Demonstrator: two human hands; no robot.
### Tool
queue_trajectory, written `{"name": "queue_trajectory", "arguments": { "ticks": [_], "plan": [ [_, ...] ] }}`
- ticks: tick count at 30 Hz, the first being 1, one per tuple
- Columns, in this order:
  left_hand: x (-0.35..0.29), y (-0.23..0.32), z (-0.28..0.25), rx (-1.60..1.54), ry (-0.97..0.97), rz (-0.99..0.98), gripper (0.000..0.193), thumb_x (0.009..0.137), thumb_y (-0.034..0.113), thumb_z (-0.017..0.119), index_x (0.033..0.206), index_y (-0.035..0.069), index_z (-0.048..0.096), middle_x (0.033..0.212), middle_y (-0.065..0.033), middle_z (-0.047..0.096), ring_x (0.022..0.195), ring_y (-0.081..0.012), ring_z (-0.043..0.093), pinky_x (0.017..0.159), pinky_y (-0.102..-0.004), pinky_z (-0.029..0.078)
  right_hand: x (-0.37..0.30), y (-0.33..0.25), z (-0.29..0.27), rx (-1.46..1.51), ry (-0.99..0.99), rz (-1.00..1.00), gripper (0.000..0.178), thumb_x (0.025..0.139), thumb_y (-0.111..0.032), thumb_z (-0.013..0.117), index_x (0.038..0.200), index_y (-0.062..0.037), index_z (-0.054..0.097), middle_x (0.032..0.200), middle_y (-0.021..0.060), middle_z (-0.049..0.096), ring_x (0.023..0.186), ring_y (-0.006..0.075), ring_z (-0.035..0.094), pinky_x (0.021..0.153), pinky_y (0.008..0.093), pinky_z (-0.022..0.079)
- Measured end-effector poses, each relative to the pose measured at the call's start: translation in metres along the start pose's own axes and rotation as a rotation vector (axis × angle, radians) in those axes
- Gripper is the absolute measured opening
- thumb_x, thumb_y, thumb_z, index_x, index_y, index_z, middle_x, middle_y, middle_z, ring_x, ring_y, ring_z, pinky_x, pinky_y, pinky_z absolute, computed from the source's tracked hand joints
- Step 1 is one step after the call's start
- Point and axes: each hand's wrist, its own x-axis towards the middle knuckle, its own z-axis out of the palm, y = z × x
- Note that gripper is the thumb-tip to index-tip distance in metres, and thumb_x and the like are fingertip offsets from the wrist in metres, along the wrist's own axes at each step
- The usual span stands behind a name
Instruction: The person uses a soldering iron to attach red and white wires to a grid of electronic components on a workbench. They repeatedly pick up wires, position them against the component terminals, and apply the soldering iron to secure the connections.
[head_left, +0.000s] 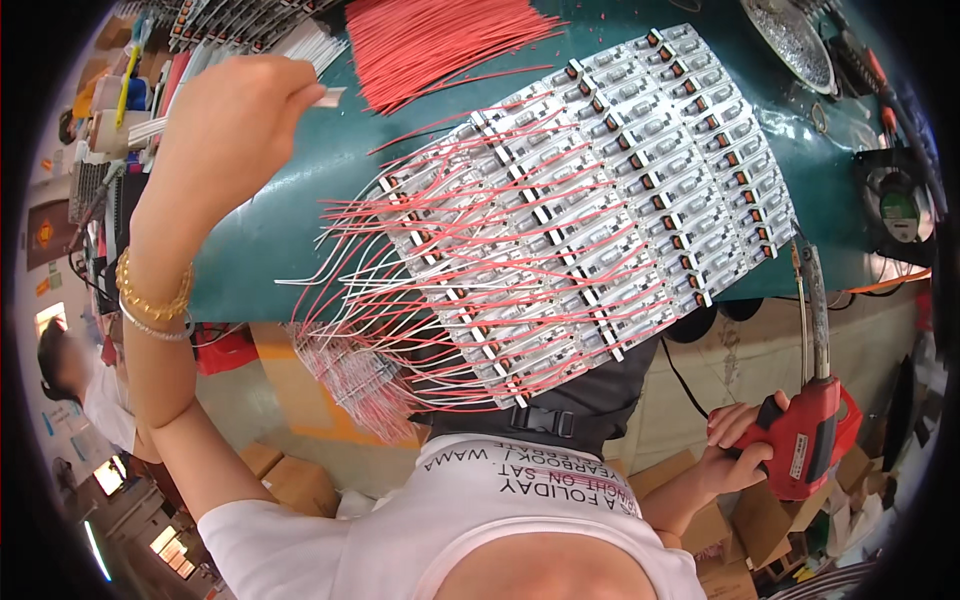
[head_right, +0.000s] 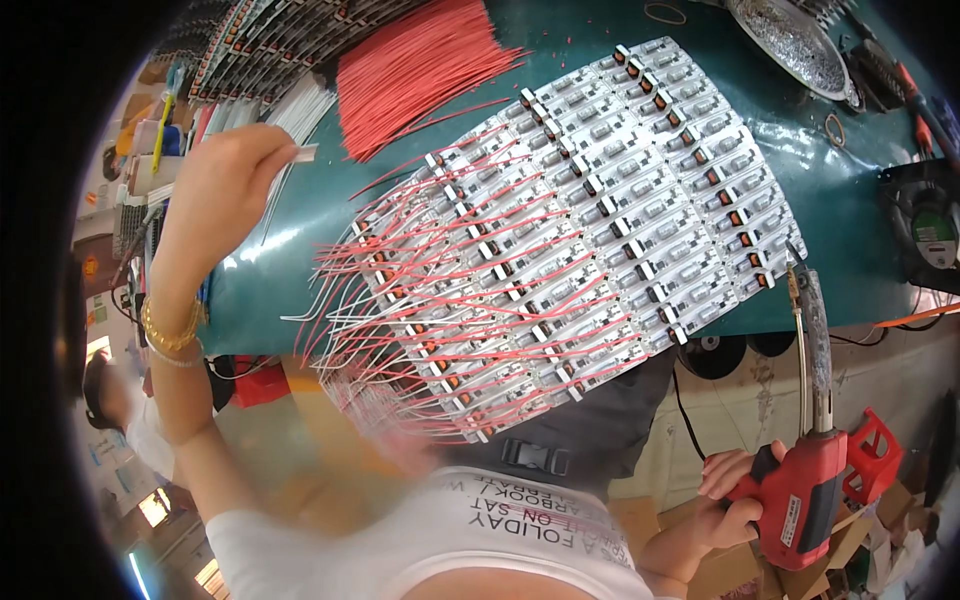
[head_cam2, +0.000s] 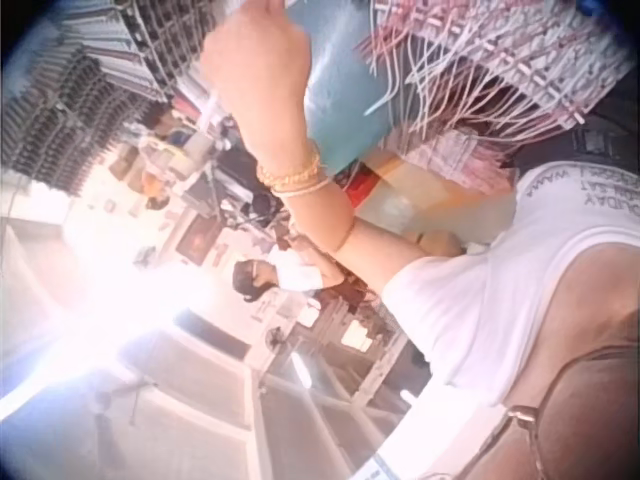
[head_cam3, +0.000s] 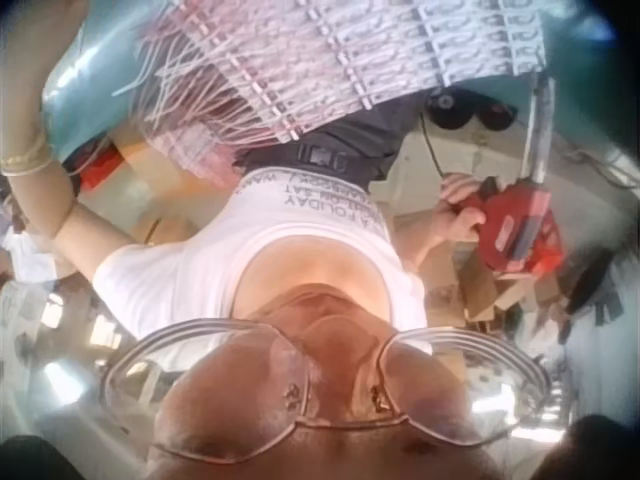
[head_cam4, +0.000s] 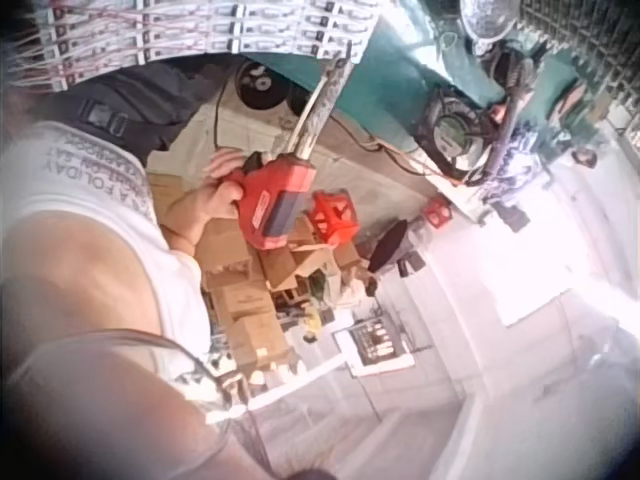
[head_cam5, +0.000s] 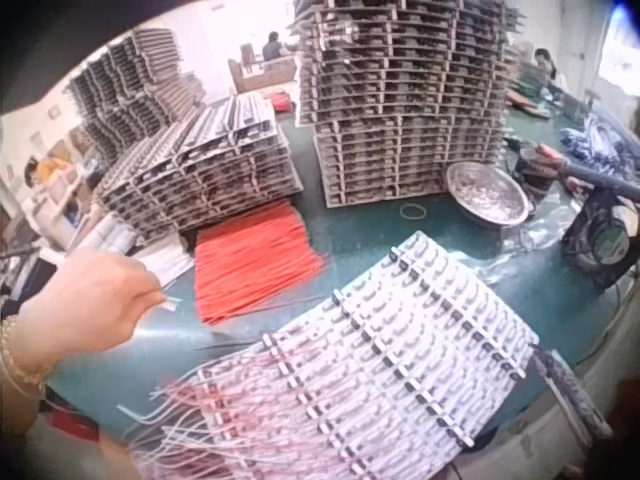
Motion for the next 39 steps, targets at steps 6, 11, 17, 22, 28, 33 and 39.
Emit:
{"name": "queue_trajectory", "arguments": {
  "ticks": [6,11,17,22,28,33,39],
  "plan": [
    [0.009,0.031,-0.003,-0.645,0.219,-0.062,0.008,0.085,0.008,0.057,0.084,0.001,0.061,0.059,-0.0116,0.056,0.048,-0.0220,0.050,0.049,-0.0307,0.040,0.071,-0.030,-0.003,-0.137,0.033,-0.237,0.065,0.085,-0.030,0.059,0.128,0.0105,0.030,0.052,0.0036,0.044,0.042,0.0149,0.041,0.045,0.0273,0.036],
    [0.024,0.058,0.030,-1.019,0.258,-0.099,0.010,0.084,0.010,0.060,0.082,0.000,0.060,0.063,-0.0100,0.061,0.052,-0.0196,0.058,0.051,-0.0296,0.045,0.161,-0.025,0.030,-0.369,0.103,-0.258,0.030,0.089,-0.017,0.059,0.102,0.0075,0.049,0.052,0.0012,0.044,0.041,0.0113,0.041,0.041,0.0246,0.033],
    [0.044,0.068,0.051,-0.994,0.344,-0.021,0.013,0.083,0.010,0.064,0.080,-0.002,0.059,0.070,-0.0064,0.062,0.063,-0.0109,0.056,0.058,-0.0242,0.044,0.146,-0.033,0.067,-0.273,0.011,-0.289,0.040,0.092,-0.024,0.058,0.110,0.0096,0.047,0.050,0.0026,0.043,0.039,0.0099,0.041,0.039,0.0224,0.032],
    [0.055,0.073,0.071,-0.996,0.315,-0.082,0.012,0.080,0.011,0.064,0.077,0.000,0.060,0.070,-0.0058,0.060,0.063,-0.0152,0.051,0.058,-0.0278,0.041,0.093,-0.030,0.076,-0.058,-0.133,-0.097,0.072,0.082,-0.038,0.067,0.126,0.0104,0.039,0.052,0.0021,0.045,0.039,0.0093,0.039,0.041,0.0238,0.033],
    [0.063,0.076,0.074,-1.051,0.287,-0.077,0.013,0.080,0.011,0.065,0.076,0.000,0.059,0.068,-0.0065,0.059,0.059,-0.0138,0.049,0.055,-0.0277,0.039,0.065,-0.033,0.117,-0.206,-0.135,0.221,0.086,0.082,-0.057,0.058,0.121,0.0160,0.036,0.047,-0.0005,0.042,0.036,0.0079,0.038,0.038,0.0222,0.032],
    [0.065,0.073,0.075,-1.091,0.258,-0.085,0.013,0.079,0.010,0.065,0.075,-0.001,0.059,0.066,-0.0063,0.059,0.058,-0.0133,0.048,0.053,-0.0277,0.039,0.072,-0.037,0.132,-0.207,-0.192,0.283,0.077,0.083,-0.056,0.057,0.112,0.0129,0.041,0.047,0.0002,0.041,0.036,0.0087,0.038,0.038,0.0224,0.032],
    [0.066,0.074,0.078,-1.079,0.271,-0.086,0.013,0.079,0.010,0.064,0.074,-0.001,0.058,0.065,-0.0065,0.059,0.056,-0.0135,0.048,0.052,-0.0278,0.039,0.063,-0.025,0.119,-0.270,-0.154,0.243,0.071,0.084,-0.054,0.058,0.108,0.0116,0.042,0.047,0.0011,0.042,0.036,0.0099,0.039,0.038,0.0228,0.032]
  ]
}}
